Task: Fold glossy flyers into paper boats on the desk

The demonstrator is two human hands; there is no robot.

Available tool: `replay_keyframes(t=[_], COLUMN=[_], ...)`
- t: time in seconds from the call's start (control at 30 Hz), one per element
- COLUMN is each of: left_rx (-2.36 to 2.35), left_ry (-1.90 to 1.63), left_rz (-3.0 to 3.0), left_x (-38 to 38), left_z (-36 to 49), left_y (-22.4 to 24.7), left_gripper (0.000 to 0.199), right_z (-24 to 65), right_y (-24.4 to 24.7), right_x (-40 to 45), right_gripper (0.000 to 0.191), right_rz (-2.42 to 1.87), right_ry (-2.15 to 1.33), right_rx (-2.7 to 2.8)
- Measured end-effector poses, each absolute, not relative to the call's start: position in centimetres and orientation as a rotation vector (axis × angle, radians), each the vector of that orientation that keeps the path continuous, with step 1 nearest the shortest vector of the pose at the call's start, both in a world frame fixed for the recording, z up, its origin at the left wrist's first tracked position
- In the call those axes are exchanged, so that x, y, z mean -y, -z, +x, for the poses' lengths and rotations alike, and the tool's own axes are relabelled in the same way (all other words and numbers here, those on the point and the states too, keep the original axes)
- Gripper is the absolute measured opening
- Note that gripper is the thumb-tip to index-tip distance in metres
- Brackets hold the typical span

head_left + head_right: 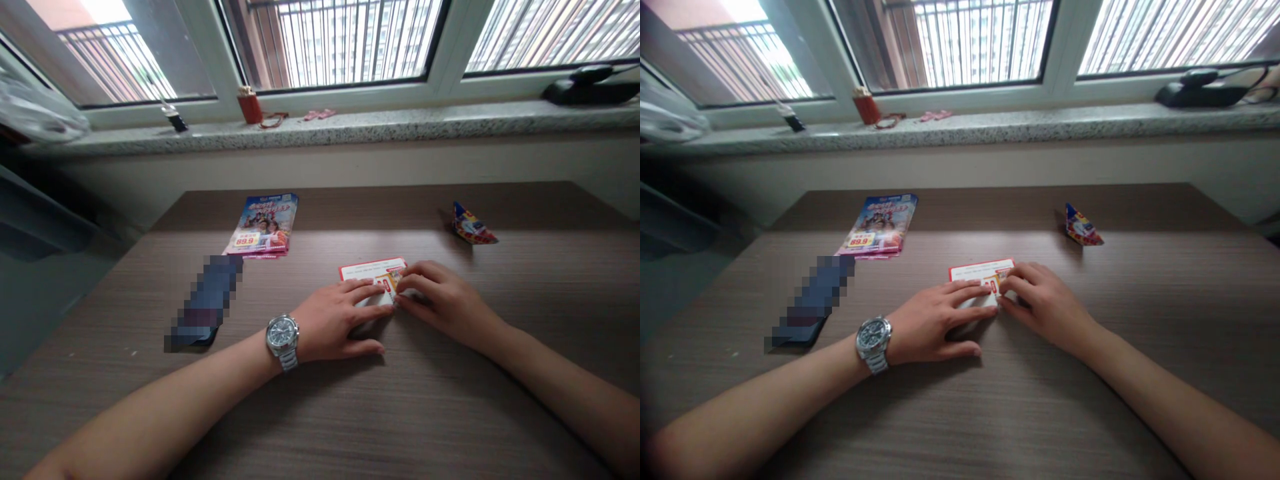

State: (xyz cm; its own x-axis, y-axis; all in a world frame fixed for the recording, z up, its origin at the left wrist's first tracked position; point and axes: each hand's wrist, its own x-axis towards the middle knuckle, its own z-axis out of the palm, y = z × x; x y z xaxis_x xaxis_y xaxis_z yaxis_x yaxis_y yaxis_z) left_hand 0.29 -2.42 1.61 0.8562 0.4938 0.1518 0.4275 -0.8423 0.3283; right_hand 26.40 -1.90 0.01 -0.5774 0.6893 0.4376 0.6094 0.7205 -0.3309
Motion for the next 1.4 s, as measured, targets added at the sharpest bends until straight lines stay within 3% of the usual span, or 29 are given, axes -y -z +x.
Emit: replay_keyframes(t=[0.27, 0.9, 1.4], left_rx=[-0.678, -0.676, -0.648], left_ry=[-0.306, -0.293, -0.332], left_rz=[2.779, 2.804, 2.713], left_x=[2.3, 2.3, 2.1], left_z=[0.3, 0.3, 0.3], left_y=[-1.6, -1.7, -1.8], left_gripper=[0.057, 0.057, 0.052], right_z=[26.1, 28.4, 26.4], right_y=[0.8, 0.8, 0.5], right_x=[2.0, -1.3, 1.7], right_gripper=[0.004, 0.014, 0.009], right_rz=[-1.021, -1.484, -1.170], right_ry=[-0.347, -0.135, -0.347], right_rx=[2.417, 2.184, 2.343])
